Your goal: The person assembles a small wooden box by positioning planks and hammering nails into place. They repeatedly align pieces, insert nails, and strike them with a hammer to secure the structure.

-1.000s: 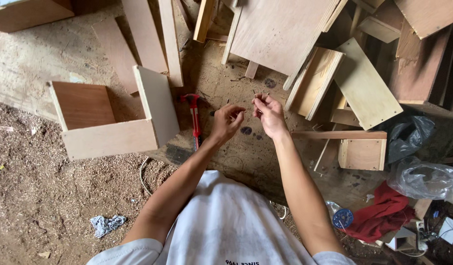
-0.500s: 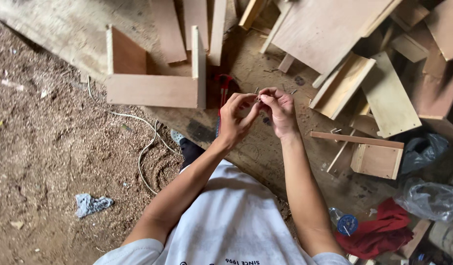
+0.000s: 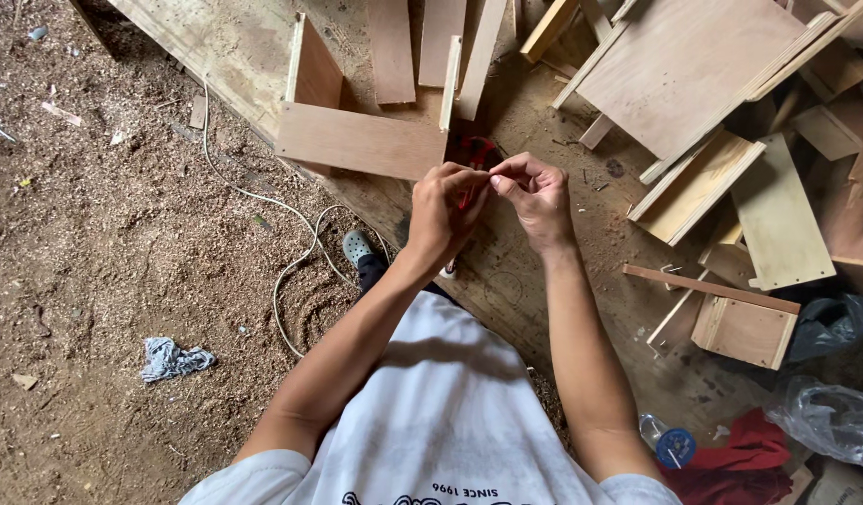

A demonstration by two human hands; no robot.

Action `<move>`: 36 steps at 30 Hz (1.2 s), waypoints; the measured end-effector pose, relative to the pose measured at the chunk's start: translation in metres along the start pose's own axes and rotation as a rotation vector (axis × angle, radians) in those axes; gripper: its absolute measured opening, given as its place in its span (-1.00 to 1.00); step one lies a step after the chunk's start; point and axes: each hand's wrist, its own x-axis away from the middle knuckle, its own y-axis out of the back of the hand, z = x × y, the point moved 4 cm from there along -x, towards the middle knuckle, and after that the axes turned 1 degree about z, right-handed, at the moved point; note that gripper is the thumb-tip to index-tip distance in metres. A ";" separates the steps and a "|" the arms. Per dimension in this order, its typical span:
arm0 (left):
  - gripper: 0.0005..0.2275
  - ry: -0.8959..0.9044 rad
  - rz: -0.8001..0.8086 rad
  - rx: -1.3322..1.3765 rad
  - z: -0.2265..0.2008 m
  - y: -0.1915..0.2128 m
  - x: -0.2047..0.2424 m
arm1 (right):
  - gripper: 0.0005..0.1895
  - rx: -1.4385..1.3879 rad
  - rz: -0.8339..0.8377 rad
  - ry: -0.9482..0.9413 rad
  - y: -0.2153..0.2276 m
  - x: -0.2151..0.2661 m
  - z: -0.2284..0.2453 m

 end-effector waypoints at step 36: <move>-0.89 -0.252 0.098 -0.437 0.100 0.050 -0.063 | 0.00 0.045 -0.153 -0.389 -0.035 -0.069 -0.047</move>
